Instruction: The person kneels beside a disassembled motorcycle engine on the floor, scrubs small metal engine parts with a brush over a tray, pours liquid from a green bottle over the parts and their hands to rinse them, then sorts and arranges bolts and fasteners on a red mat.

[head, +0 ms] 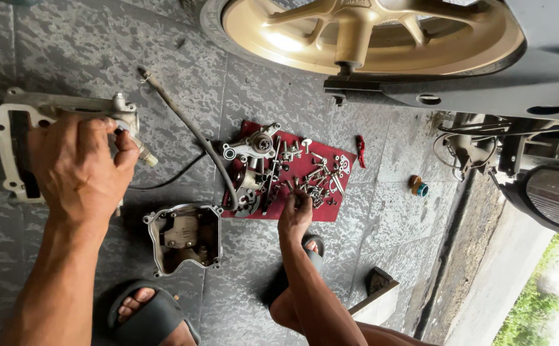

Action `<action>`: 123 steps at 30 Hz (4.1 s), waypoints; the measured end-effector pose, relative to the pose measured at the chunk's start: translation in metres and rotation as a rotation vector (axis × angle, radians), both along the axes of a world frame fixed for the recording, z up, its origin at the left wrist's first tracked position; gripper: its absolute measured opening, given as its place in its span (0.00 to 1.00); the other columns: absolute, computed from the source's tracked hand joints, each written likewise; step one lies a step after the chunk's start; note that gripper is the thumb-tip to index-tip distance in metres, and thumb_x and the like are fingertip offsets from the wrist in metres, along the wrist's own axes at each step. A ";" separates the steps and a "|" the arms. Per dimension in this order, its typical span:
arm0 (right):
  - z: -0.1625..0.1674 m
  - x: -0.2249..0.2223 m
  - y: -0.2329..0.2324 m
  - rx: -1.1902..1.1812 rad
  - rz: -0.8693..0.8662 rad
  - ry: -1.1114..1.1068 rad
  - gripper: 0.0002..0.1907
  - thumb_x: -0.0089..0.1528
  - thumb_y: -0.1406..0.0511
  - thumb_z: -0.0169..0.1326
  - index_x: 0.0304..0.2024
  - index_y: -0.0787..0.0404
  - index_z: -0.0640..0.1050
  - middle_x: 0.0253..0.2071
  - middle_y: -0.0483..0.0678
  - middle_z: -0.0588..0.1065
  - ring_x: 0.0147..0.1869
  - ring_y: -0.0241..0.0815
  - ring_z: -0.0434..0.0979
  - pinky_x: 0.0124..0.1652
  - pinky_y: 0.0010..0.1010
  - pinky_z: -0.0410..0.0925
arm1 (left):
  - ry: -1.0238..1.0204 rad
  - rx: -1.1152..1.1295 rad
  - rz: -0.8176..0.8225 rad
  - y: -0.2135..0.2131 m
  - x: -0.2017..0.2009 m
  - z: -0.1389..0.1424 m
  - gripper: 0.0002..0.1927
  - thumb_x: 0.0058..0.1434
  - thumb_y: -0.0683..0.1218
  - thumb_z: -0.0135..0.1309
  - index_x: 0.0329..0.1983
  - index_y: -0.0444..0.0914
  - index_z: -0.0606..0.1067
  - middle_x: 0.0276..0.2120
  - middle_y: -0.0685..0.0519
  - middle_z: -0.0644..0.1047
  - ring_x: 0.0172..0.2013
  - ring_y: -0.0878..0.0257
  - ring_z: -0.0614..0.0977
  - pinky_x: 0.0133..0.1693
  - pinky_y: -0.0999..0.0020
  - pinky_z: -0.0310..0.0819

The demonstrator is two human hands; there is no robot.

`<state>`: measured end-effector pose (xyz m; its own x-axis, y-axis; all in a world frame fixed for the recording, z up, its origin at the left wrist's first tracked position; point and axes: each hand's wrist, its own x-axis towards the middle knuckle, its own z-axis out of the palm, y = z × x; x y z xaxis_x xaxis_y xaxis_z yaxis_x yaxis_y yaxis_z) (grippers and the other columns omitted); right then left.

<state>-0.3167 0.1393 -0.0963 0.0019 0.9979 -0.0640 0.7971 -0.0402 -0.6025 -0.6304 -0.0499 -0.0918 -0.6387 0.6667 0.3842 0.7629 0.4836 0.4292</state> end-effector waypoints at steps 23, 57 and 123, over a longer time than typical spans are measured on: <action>0.014 0.094 0.144 0.071 0.252 -0.446 0.11 0.59 0.61 0.60 0.41 0.58 0.84 0.40 0.55 0.81 0.43 0.54 0.82 0.46 0.44 0.73 | -0.156 0.052 -0.027 -0.018 0.013 -0.022 0.07 0.70 0.36 0.58 0.46 0.35 0.72 0.44 0.50 0.74 0.42 0.57 0.78 0.44 0.66 0.74; 0.093 -0.205 -0.013 -0.292 0.900 0.612 0.10 0.67 0.73 0.56 0.50 0.66 0.71 0.45 0.53 0.82 0.46 0.37 0.83 0.44 0.25 0.74 | -0.087 0.222 0.108 0.009 -0.015 0.001 0.12 0.57 0.43 0.63 0.41 0.36 0.75 0.39 0.48 0.75 0.44 0.55 0.78 0.56 0.53 0.68; 0.034 -0.242 -0.036 -0.682 1.317 0.110 0.21 0.71 0.58 0.46 0.56 0.69 0.72 0.42 0.51 0.78 0.46 0.42 0.76 0.47 0.37 0.69 | 0.204 -0.260 0.110 0.032 -0.043 0.001 0.24 0.69 0.61 0.52 0.22 0.43 0.76 0.17 0.52 0.75 0.14 0.61 0.73 0.28 0.58 0.66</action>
